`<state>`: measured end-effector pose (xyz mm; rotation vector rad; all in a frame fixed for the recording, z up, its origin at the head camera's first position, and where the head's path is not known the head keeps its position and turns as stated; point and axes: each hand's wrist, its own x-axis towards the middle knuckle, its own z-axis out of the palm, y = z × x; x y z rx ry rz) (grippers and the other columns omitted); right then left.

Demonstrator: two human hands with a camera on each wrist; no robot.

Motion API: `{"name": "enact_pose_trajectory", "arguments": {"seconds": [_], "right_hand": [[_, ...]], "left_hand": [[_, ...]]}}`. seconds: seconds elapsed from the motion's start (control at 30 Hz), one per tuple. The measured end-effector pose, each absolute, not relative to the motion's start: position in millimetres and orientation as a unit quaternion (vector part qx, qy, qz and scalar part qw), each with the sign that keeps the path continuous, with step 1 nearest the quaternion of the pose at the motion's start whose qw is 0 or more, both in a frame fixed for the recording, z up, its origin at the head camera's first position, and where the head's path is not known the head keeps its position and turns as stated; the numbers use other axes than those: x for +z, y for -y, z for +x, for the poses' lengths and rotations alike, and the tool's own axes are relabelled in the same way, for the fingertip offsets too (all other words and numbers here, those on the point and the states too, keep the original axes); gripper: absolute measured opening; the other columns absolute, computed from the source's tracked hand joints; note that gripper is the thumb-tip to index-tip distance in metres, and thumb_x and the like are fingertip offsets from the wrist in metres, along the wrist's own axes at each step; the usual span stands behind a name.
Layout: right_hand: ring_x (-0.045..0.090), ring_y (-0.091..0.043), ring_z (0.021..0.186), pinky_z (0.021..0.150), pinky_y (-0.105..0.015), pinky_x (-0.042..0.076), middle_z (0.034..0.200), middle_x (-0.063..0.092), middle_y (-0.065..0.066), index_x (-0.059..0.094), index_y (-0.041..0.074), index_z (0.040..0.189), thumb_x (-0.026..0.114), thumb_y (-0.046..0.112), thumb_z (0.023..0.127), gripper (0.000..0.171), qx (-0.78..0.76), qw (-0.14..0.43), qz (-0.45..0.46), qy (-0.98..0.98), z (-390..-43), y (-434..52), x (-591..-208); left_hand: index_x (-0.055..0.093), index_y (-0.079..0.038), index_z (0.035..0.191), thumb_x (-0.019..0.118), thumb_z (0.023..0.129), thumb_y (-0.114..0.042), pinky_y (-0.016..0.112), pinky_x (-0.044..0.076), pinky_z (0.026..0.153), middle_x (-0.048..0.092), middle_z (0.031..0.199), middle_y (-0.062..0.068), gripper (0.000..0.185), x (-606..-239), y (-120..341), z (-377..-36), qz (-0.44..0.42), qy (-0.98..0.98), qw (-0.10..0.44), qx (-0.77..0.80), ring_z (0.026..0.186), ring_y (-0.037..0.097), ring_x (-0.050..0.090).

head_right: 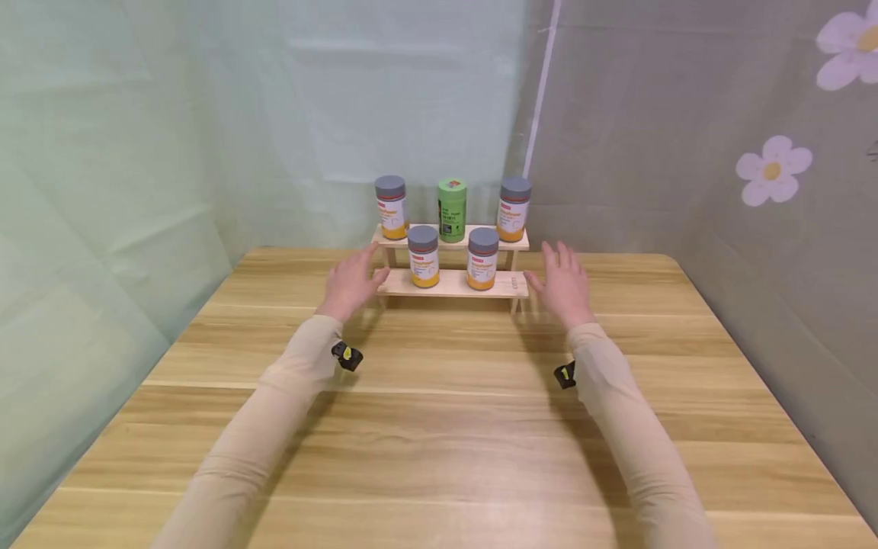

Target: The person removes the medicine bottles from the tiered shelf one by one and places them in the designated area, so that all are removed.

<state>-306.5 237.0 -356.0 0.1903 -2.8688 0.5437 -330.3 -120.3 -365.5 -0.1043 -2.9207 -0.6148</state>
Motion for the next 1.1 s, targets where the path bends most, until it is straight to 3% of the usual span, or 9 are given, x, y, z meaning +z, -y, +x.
{"name": "enact_pose_trajectory", "arguments": {"seconds": [0.1, 0.2, 0.27, 0.4, 0.63, 1.1], "right_hand": [[0.029, -0.052, 0.137, 0.115, -0.063, 0.025, 0.150, 0.027, -0.035, 0.030, -0.007, 0.146, 0.054, 0.030, 0.098, 0.065, 0.201, 0.127, 0.067, 0.969, -305.2, -240.3, -351.7], [0.038, -0.051, 0.131, 0.112, -0.061, 0.032, 0.144, 0.035, -0.035, 0.039, -0.009, 0.140, 0.053, 0.027, 0.099, 0.057, 0.227, 0.138, 0.060, 0.962, -302.9, -244.2, -347.6], [0.040, -0.050, 0.130, 0.111, -0.061, 0.033, 0.143, 0.038, -0.034, 0.042, -0.009, 0.137, 0.053, 0.026, 0.099, 0.053, 0.242, 0.140, 0.053, 0.959, -301.5, -246.0, -345.3], [0.044, -0.048, 0.127, 0.108, -0.061, 0.036, 0.140, 0.043, -0.031, 0.045, -0.006, 0.136, 0.052, 0.023, 0.099, 0.047, 0.264, 0.143, 0.047, 0.953, -300.8, -245.7, -342.5], [0.046, -0.044, 0.126, 0.106, -0.059, 0.038, 0.138, 0.048, -0.029, 0.049, -0.004, 0.133, 0.051, 0.019, 0.099, 0.041, 0.323, 0.156, 0.049, 0.932, -302.6, -245.6, -341.9], [0.052, -0.044, 0.123, 0.106, -0.055, 0.041, 0.136, 0.052, -0.026, 0.052, -0.003, 0.130, 0.052, 0.013, 0.098, 0.036, 0.374, 0.160, 0.079, 0.910, -312.8, -229.8, -351.9]], "left_hand": [[0.032, -0.019, 0.151, 0.054, 0.097, -0.038, 0.051, 0.049, 0.092, 0.063, 0.125, 0.016, 0.061, -363.7, 122.6, -331.7, -0.027, 0.968, 0.082, -0.236, 0.108, 0.034, 0.061], [0.036, -0.016, 0.149, 0.055, 0.097, -0.035, 0.049, 0.052, 0.087, 0.062, 0.127, 0.016, 0.059, -363.9, 123.9, -332.8, -0.019, 0.962, 0.077, -0.262, 0.108, 0.033, 0.062], [0.037, -0.014, 0.148, 0.056, 0.096, -0.033, 0.052, 0.048, 0.097, 0.053, 0.142, 0.016, 0.058, -365.4, 124.7, -333.0, -0.015, 0.958, 0.072, -0.278, 0.124, 0.035, 0.055], [0.037, -0.010, 0.147, 0.056, 0.096, -0.031, 0.053, 0.041, 0.108, 0.044, 0.150, 0.016, 0.058, -370.2, 125.7, -333.8, -0.010, 0.951, 0.060, -0.302, 0.134, 0.036, 0.046], [0.039, -0.006, 0.145, 0.057, 0.095, -0.030, 0.054, 0.039, 0.109, 0.047, 0.144, 0.022, 0.058, -382.6, 119.5, -334.9, -0.022, 0.939, 0.046, -0.340, 0.132, 0.040, 0.046], [0.044, -0.006, 0.142, 0.058, 0.096, -0.029, 0.048, 0.032, 0.117, 0.043, 0.147, 0.018, 0.054, -412.2, 114.9, -334.9, -0.009, 0.898, 0.049, -0.437, 0.137, 0.034, 0.040]]}}
